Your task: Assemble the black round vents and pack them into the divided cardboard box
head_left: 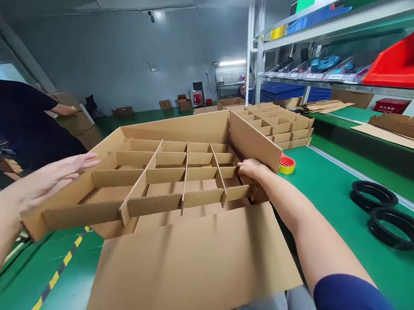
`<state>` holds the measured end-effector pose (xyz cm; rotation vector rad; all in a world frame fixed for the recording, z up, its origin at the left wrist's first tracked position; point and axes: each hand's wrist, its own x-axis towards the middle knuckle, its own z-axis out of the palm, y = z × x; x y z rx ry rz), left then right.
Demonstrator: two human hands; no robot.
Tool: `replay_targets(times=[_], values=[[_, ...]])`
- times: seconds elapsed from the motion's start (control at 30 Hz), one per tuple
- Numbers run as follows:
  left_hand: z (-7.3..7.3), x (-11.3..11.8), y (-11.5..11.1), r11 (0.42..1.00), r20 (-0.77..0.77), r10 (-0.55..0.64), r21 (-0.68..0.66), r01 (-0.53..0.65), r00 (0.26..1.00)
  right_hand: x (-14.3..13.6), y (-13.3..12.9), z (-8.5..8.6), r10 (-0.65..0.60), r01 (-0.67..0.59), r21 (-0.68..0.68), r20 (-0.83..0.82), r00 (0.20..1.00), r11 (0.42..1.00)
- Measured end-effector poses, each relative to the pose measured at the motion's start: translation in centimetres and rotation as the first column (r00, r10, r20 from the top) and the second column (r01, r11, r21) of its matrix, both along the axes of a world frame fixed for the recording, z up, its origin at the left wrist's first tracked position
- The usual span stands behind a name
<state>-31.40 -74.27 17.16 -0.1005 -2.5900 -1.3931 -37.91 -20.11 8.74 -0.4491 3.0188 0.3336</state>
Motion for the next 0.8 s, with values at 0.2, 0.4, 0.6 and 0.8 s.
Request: replay_targets(times=[0.2,0.4,0.6,0.8], values=[[-3.7,-0.6,1.3,0.971,0.212,-0.093,0.237,0.042,0.973,-1.3,-0.5,-1.7,-0.09,0.09,0.0,0.087,0.992,0.996],[-7.7,-5.8,2.1,0.985,0.174,-0.02,0.171,-0.01,0.984,-1.6,-0.3,-2.9,-0.101,0.097,0.054,0.095,0.99,0.994],[-10.7,-9.6,2.3,0.983,0.258,0.078,0.143,-0.118,0.963,-1.5,-0.4,-3.5,0.013,-0.027,0.168,0.085,0.996,0.985],[-14.2,-11.1,3.9,0.966,0.312,0.19,0.112,-0.235,0.931,-2.3,-0.1,-3.6,0.071,-0.091,0.225,0.095,0.993,0.97]])
